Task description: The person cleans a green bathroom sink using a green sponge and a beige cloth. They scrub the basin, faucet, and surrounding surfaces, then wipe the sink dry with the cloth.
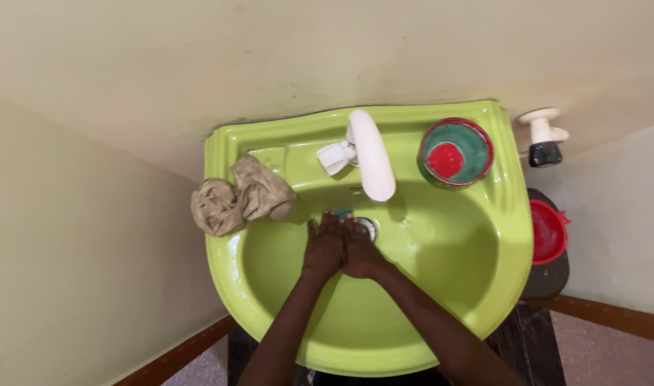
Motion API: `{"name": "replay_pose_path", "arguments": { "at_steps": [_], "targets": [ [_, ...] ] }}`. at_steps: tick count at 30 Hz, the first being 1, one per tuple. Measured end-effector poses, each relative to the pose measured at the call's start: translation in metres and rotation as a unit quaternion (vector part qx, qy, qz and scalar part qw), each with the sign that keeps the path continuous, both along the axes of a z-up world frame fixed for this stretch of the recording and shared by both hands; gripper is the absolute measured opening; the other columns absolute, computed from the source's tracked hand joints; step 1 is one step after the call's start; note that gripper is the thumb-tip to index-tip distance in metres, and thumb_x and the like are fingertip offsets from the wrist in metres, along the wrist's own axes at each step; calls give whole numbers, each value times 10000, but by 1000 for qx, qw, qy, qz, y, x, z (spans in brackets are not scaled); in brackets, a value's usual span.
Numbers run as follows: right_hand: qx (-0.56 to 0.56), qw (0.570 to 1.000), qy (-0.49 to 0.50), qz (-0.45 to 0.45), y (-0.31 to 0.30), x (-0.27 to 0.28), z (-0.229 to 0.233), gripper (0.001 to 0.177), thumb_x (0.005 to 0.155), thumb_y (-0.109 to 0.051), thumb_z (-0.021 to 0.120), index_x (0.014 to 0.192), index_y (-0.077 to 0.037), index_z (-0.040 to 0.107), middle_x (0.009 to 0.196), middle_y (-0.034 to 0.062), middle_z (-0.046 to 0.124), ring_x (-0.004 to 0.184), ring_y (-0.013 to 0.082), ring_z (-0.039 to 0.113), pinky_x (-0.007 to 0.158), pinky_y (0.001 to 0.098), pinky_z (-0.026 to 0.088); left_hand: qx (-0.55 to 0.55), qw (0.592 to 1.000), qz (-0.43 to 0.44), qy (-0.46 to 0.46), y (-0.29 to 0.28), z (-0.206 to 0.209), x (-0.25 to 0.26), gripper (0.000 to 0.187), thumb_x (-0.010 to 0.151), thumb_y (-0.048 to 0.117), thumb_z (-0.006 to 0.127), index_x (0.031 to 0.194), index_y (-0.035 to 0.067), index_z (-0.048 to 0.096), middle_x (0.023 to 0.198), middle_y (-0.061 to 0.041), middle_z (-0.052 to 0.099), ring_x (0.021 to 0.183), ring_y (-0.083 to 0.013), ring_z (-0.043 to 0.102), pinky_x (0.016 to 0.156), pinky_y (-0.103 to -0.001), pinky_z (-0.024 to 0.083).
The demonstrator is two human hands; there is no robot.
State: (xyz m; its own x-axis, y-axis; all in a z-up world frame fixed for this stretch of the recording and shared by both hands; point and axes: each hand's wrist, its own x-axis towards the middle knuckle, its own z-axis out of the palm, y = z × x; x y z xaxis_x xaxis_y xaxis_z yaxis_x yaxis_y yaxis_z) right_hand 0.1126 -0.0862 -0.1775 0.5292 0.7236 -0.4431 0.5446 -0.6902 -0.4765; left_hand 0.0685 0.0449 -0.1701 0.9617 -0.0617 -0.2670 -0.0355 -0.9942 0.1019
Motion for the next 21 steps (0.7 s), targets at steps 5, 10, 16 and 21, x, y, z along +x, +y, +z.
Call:
{"name": "replay_pose_path", "arguments": {
  "at_steps": [5, 10, 16, 21],
  "targets": [
    [18, 998, -2, 67, 47, -31, 0, 909, 790, -228, 679, 1559, 32, 273, 1729, 284, 28, 1606, 415, 45, 1282, 468, 141, 103, 988, 42, 105, 42, 41, -42, 699, 846, 365, 659, 1453, 57, 503, 1564, -208, 402, 1481, -356, 310, 1138, -632, 260],
    [77, 989, 104, 70, 23, -74, 36, 823, 742, -191, 657, 1469, 54, 361, 1545, 272, 262, 1454, 418, 250, 1179, 488, 236, 71, 971, 35, 225, 17, 57, -63, 400, 846, 411, 711, 1135, 137, 753, 1086, -119, 754, 1087, -333, 697, 986, -589, 455],
    [-112, 967, 67, 217, -107, -74, 62, 332, 757, -206, 594, 1023, -81, 749, 1166, 125, 727, 1196, 338, 633, 991, 485, 506, -82, 951, -95, 284, -86, 51, -55, 447, 648, 414, 784, 1008, 148, 799, 1028, -137, 761, 976, -329, 737, 828, -449, 598],
    [-185, 970, -93, 126, -151, -32, 38, 645, 874, -315, 619, 1362, 99, 547, 1581, 317, 266, 1446, 408, 303, 1170, 525, 251, -155, 970, -74, 174, -135, 35, -15, 478, 703, 427, 775, 1011, 61, 761, 1073, -186, 725, 1025, -344, 680, 863, -491, 555]
  ]
}}
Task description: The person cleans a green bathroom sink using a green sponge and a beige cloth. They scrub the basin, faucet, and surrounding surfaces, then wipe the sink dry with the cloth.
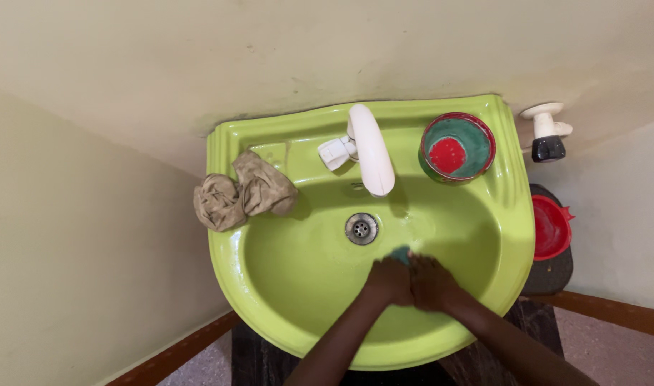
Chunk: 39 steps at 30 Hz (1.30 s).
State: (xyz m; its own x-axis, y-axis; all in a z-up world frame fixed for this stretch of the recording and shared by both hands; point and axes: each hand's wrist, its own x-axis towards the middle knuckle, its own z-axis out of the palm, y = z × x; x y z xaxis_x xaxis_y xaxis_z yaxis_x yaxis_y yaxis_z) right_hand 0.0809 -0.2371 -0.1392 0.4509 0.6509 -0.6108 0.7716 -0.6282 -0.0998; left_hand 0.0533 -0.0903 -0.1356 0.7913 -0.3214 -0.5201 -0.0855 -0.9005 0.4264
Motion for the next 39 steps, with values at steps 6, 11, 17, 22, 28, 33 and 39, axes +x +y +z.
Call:
{"name": "replay_pose_path", "arguments": {
  "at_steps": [6, 11, 17, 22, 28, 33, 39],
  "targets": [
    [48, 997, 62, -8, 70, 41, -33, 558, 1010, -332, 470, 1485, -39, 474, 1637, 298, 253, 1592, 502, 118, 1309, 548, 126, -112, 969, 179, -126, 80, -20, 15, 446, 697, 275, 782, 1069, 46, 686, 1117, -186, 672, 1092, -378, 643, 904, -499, 536],
    [145, 980, 130, -47, 115, 16, -36, 834, 914, -198, 559, 1593, 70, 156, 1646, 359, 80, 1551, 470, 44, 1250, 500, 132, 77, 978, 170, -98, 131, 7, -23, 663, 646, 237, 839, 1242, 103, 583, 1223, -143, 570, 1155, -356, 551, 902, -511, 491],
    [61, 983, 172, -1, 75, -34, 12, 733, 1001, -271, 496, 1598, 12, 178, 1694, 241, 108, 1576, 358, 107, 1264, 505, 102, 23, 988, 128, -87, 109, 14, -44, 625, 683, 153, 822, 1250, 95, 567, 1272, -147, 546, 1190, -352, 544, 889, -508, 503],
    [27, 1000, -7, 5, 69, -12, 10, 733, 1019, -375, 491, 1554, 48, 223, 1654, 265, 155, 1547, 377, 134, 1236, 612, 38, -39, 989, 140, -40, 91, -5, -22, 687, 696, 200, 836, 1290, 35, 533, 1234, -155, 583, 1197, -352, 575, 945, -502, 523],
    [83, 995, 16, -50, 105, 23, -6, 779, 902, -282, 598, 1529, 64, 292, 1637, 245, 226, 1544, 381, 134, 1177, 679, 61, 45, 971, 170, -159, 95, -26, -2, 645, 736, 218, 822, 1297, 43, 555, 1231, -173, 546, 1168, -369, 542, 861, -504, 517],
    [148, 970, 137, -133, 81, 45, 9, 738, 806, -196, 590, 1518, -93, 426, 1608, 100, 398, 1495, 298, 315, 1186, 595, 217, 30, 984, 162, -61, 101, -20, 7, 676, 693, 213, 829, 1297, 82, 556, 1254, -171, 509, 1210, -365, 501, 915, -479, 503],
    [150, 985, -35, -80, 108, 14, -4, 822, 689, -206, 735, 1397, 108, 461, 1470, 266, 449, 1379, 375, 377, 1047, 474, 342, 47, 982, 165, -82, 96, -39, 16, 690, 740, 227, 802, 1358, 69, 538, 1285, -185, 517, 1201, -374, 513, 898, -492, 514]
  ]
}}
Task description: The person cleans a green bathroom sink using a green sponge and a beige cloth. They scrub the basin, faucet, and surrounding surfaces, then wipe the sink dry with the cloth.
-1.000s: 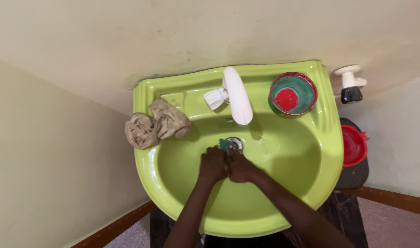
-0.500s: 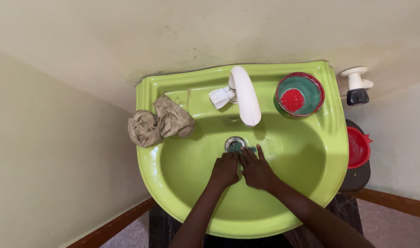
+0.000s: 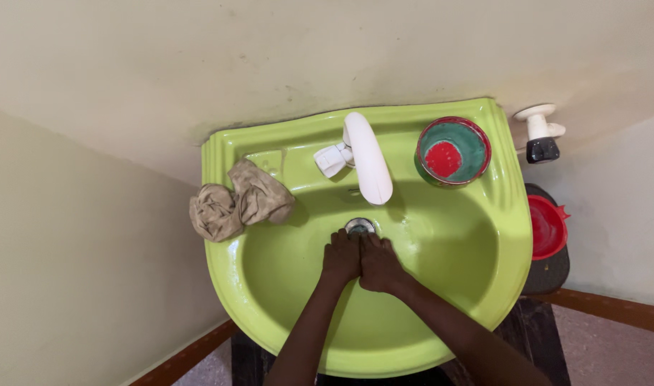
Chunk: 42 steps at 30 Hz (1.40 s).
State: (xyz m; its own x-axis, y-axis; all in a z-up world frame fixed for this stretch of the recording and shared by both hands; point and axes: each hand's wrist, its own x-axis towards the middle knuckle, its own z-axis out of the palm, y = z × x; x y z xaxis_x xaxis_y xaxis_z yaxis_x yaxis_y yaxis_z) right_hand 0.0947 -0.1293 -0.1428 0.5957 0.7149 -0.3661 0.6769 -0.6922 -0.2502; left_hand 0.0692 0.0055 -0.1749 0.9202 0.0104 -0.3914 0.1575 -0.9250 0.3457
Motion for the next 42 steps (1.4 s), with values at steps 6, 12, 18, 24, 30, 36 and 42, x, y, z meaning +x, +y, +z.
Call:
{"name": "replay_pose_path", "arguments": {
  "at_steps": [6, 12, 18, 24, 30, 36, 42],
  "targets": [
    [170, 965, 189, -64, -7, 9, -29, 362, 783, -31, 635, 1139, 10, 686, 1180, 230, 690, 1114, 400, 659, 959, 448, 544, 43, 995, -52, 68, 5, 23, -1, 486, 739, 352, 812, 1111, 56, 708, 1255, -155, 581, 1213, -330, 535, 964, -481, 486],
    [155, 884, 431, -92, 35, -62, -25, 606, 734, 59, 530, 1338, 9, 519, 1225, 233, 663, 1138, 373, 665, 956, 463, 551, 133, 984, -15, 117, 52, 8, -48, 222, 858, 296, 726, 976, 113, 765, 1032, -115, 715, 1013, -300, 678, 858, -463, 539],
    [347, 833, 408, -138, 133, -41, -24, 870, 769, 101, 598, 1550, -49, 245, 1550, 200, 400, 1455, 322, 380, 1171, 380, 361, 258, 963, 27, -80, 111, 50, -49, 187, 844, 222, 713, 967, 85, 746, 1104, -113, 641, 973, -266, 661, 735, -409, 547],
    [362, 720, 556, -203, 135, -58, -19, 687, 872, 89, 556, 1510, -73, 359, 1530, 101, 481, 1403, 211, 458, 1152, 357, 396, 189, 974, 36, -120, 115, 99, -63, 246, 746, 267, 767, 866, 54, 739, 956, -141, 687, 935, -302, 681, 727, -417, 560],
    [231, 832, 497, 84, 30, -52, 34, 196, 926, -38, 689, 1120, -15, 685, 1099, 119, 748, 1037, 210, 707, 885, 380, 598, -106, 979, 32, 172, 74, 139, -120, 196, 858, 272, 788, 923, 88, 771, 887, -164, 725, 883, -342, 742, 854, -446, 565],
    [134, 891, 433, 38, -20, -40, 61, 256, 814, -181, 859, 965, -21, 728, 938, 89, 784, 870, 233, 751, 819, 378, 598, -155, 987, 2, 32, 13, 114, -132, 175, 786, 120, 725, 941, 47, 692, 948, -184, 708, 911, -376, 693, 801, -494, 558],
    [332, 907, 257, -3, 87, -63, 27, 494, 649, -52, 801, 1116, 25, 661, 1067, 233, 718, 1011, 398, 698, 879, 439, 556, 188, 979, 17, -74, 73, 99, -113, 155, 834, 107, 672, 973, 40, 660, 923, -129, 663, 880, -304, 675, 764, -479, 546]
  ]
}}
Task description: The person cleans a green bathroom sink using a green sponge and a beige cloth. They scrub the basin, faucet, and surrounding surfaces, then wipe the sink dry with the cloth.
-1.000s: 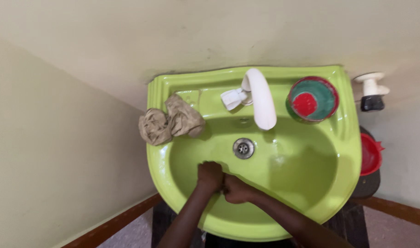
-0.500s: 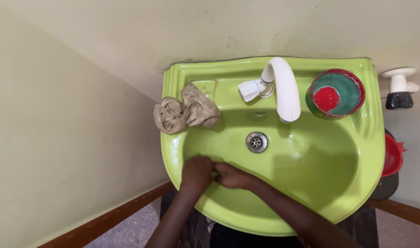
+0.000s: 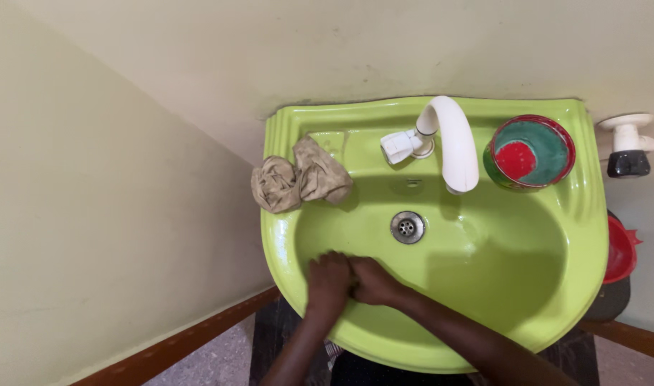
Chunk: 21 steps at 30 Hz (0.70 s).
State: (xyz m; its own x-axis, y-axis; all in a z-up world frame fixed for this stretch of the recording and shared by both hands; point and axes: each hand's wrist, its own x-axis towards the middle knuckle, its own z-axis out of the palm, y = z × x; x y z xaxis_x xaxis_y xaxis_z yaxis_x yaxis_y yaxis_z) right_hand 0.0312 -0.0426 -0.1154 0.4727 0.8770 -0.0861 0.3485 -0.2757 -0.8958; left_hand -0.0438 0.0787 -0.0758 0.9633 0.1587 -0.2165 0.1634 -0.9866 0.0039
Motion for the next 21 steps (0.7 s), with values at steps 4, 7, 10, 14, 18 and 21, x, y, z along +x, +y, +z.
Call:
{"name": "replay_pose_path", "arguments": {
  "at_steps": [4, 7, 10, 14, 18, 21],
  "targets": [
    [72, 993, -45, -80, 64, 5, -4, 559, 690, -37, 780, 1213, 26, 594, 1188, 231, 640, 1099, 436, 629, 934, 454, 539, -53, 994, 78, -52, 49, 35, 13, 261, 830, 5, 619, 1089, -20, 616, 1031, -176, 643, 937, -316, 679, 748, -414, 568],
    [109, 971, -155, -146, 80, 30, -12, 576, 727, -37, 758, 1273, 4, 578, 1240, 216, 617, 1129, 425, 611, 922, 459, 545, -144, 974, 76, -159, 56, 43, 27, 537, 813, -111, 592, 1340, -108, 490, 1142, -285, 623, 997, -424, 659, 743, -452, 568],
    [63, 939, -282, -185, 84, 59, -25, 497, 766, -87, 743, 1245, -41, 618, 1177, 173, 638, 1079, 404, 620, 833, 467, 557, -225, 964, 91, -105, 52, 38, 53, 917, 680, -173, 614, 1530, -94, 277, 1241, -331, 588, 1089, -503, 603, 866, -518, 528],
    [34, 893, -382, -234, 58, 88, -29, 325, 840, -115, 694, 1160, -97, 637, 1144, 119, 645, 1061, 342, 648, 771, 431, 582, -393, 898, 170, -103, 19, 35, 80, 993, 701, -148, 620, 1583, 3, 190, 1460, -281, 482, 1185, -480, 594, 916, -493, 540],
    [-5, 882, -364, -299, 9, 106, -28, 278, 847, -97, 678, 1120, -90, 631, 1064, 121, 628, 1027, 337, 647, 756, 441, 570, -456, 867, 80, -187, -15, 27, 106, 1001, 681, -142, 640, 1579, 2, 222, 1515, -290, 441, 1320, -495, 519, 1014, -488, 507],
    [-67, 852, -342, -391, -38, 116, -25, 263, 848, -100, 677, 1109, -89, 638, 1027, 128, 633, 943, 355, 648, 721, 451, 553, -520, 832, 21, -192, -52, 23, 129, 985, 704, -56, 742, 1561, 17, 264, 1514, -294, 431, 1298, -488, 531, 1017, -484, 502]
  ]
}}
